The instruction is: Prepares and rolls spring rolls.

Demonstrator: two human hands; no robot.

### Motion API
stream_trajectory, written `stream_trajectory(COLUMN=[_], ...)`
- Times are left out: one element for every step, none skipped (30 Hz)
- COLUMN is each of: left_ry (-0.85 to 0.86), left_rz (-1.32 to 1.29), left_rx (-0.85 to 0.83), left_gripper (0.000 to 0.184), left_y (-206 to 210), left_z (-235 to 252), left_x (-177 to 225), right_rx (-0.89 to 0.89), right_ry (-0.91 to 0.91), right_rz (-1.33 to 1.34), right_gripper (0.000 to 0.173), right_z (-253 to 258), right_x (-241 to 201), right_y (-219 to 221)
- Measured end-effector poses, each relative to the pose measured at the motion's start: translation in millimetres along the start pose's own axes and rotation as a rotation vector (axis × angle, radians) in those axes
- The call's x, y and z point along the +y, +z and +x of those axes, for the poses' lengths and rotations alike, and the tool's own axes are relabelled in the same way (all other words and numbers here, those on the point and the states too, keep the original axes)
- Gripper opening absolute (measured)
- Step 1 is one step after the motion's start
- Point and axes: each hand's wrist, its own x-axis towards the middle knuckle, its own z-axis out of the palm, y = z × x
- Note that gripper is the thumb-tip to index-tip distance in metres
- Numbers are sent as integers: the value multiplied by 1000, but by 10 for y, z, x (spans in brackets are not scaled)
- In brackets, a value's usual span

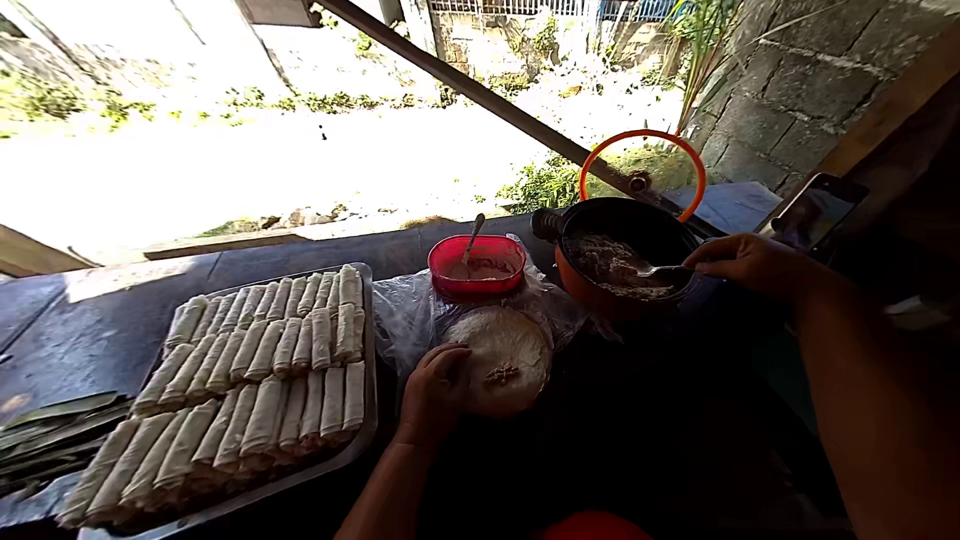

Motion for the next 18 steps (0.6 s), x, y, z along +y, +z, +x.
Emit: stream_trajectory(left_ry=[-8, -13, -19, -28, -37, -43, -50, -58, -64, -65, -65, -65, -67, -68, -64, -55, -46, -36], left_rz=[2, 5, 8, 8, 11, 10, 8, 5, 5, 5, 3, 0, -4, -10, -14, -14, -14, -15], left_rx=[-1, -4, -10, -17, -20, -22, -23, -26, -31, -33, -33, -30, -30, -31, -31, -28, -26, -23], left_gripper=[21, 21, 21, 21, 21, 21, 22, 22, 22, 22, 22, 22, 22, 22, 22, 22, 22, 22], left_y=[-1, 5, 13, 17, 21, 19, 16, 12, 10, 10, 10, 11, 10, 7, 5, 10, 16, 19], left_z=[2, 8, 6, -1, 0, 7, 11, 10, 14, 20, 21, 20, 21, 18, 16, 18, 20, 24], left_x=[5, 1, -4, -12, -18, -17, -10, 0, 7, 11, 13, 12, 13, 10, 9, 7, 6, 8], right_rx=[4, 14, 15, 12, 4, -6, -24, -41, -70, -102, -140, -178, -214, -243, -258, -263, -260, -251], right_ry=[-26, -45, -55, -70, -94, -123, -154, -171, -189, -212, -236, -268, -297, -322, -354, -391, -423, -448], right_rz=[-5, -7, -20, -20, -18, -10, -12, -18, -25, -48, -88, -132, -171, -207, -252, -310, -373, -440], right_gripper=[17, 18, 18, 19, 20, 20, 19, 18, 16, 15, 14, 15, 17, 20, 23, 26, 29, 31], right_z=[-5, -14, -33, -59, -70, -70, -56, -44, -28, -14, -1, 18, 34, 34, 19, -3, -32, -67], right_x=[-19, -69, -148, -249, -360, -461, -544, -626, -703, -770, -821, -843, -851, -857, -864, -858, -845, -837], right_y=[1, 10, 23, 62, 114, 183, 271, 389, 525, 673, 831, 1003, 1180, 1360, 1534, 1688, 1821, 1929])
